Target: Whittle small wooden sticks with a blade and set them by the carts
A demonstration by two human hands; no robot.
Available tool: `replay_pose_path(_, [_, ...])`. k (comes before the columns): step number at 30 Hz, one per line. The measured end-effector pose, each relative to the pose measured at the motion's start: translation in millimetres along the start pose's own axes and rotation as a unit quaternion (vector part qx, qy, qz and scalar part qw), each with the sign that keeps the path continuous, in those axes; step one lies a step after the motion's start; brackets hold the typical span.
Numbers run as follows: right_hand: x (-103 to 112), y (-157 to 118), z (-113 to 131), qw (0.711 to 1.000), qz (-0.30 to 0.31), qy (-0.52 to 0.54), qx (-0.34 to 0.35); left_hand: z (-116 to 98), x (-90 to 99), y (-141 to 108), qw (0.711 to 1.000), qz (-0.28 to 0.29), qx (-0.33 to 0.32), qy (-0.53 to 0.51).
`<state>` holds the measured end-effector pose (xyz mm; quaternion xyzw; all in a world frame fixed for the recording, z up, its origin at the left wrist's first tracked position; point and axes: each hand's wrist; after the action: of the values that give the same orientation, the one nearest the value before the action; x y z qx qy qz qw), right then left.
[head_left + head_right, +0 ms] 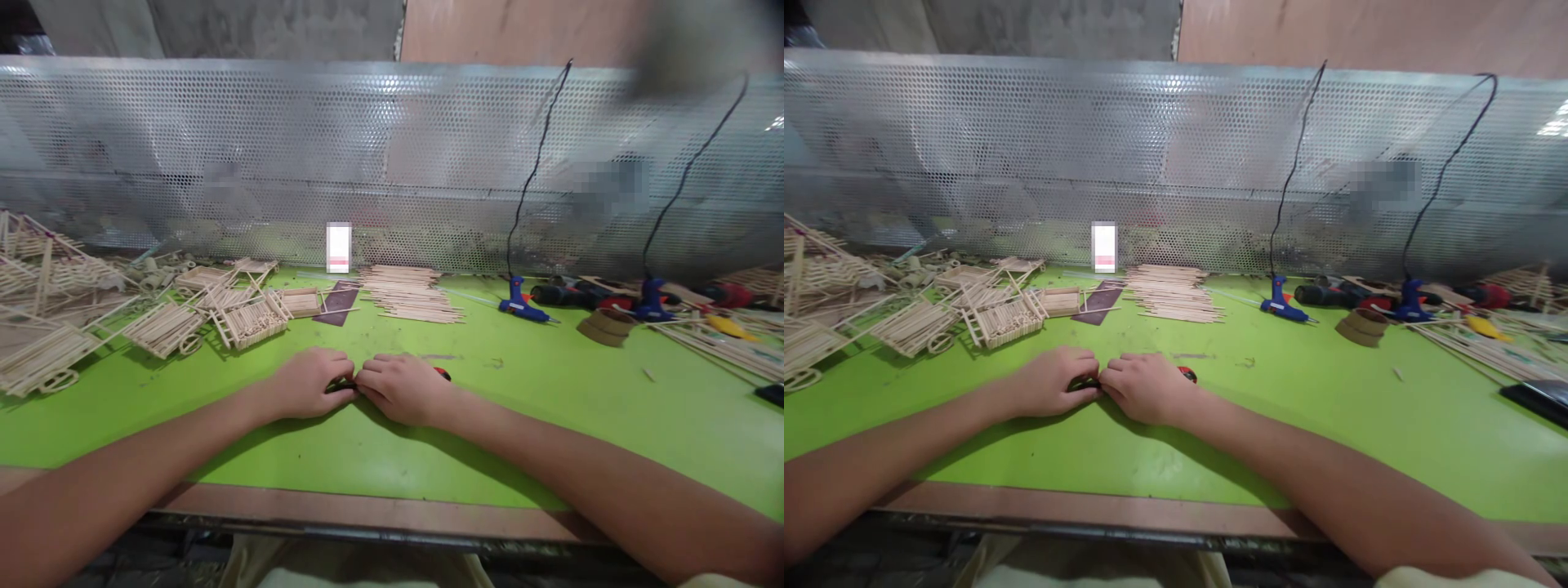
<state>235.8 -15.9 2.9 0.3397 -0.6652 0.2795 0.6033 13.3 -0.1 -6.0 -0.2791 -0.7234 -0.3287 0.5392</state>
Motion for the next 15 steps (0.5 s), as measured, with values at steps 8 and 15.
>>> replay_pose_path(8, [-1.0,0.0,-0.2,1.0,-0.007,0.001,0.0,0.6,-3.3,0.9,1.0,0.0,-0.018,-0.003])
replay_pose_path(15, [-2.0,0.0,-0.7,1.0,-0.003,-0.002,0.001,2.1,-4.5,0.2,1.0,-0.001,-0.019,-0.015])
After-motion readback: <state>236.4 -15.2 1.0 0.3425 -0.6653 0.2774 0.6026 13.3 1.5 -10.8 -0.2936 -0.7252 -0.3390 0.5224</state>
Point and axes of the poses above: each hand's wrist, its own y-axis towards the middle knuckle, its own x-axis out of the back of the hand, z = x × y, and after that the axes turned 1 degree about -y, right-handed
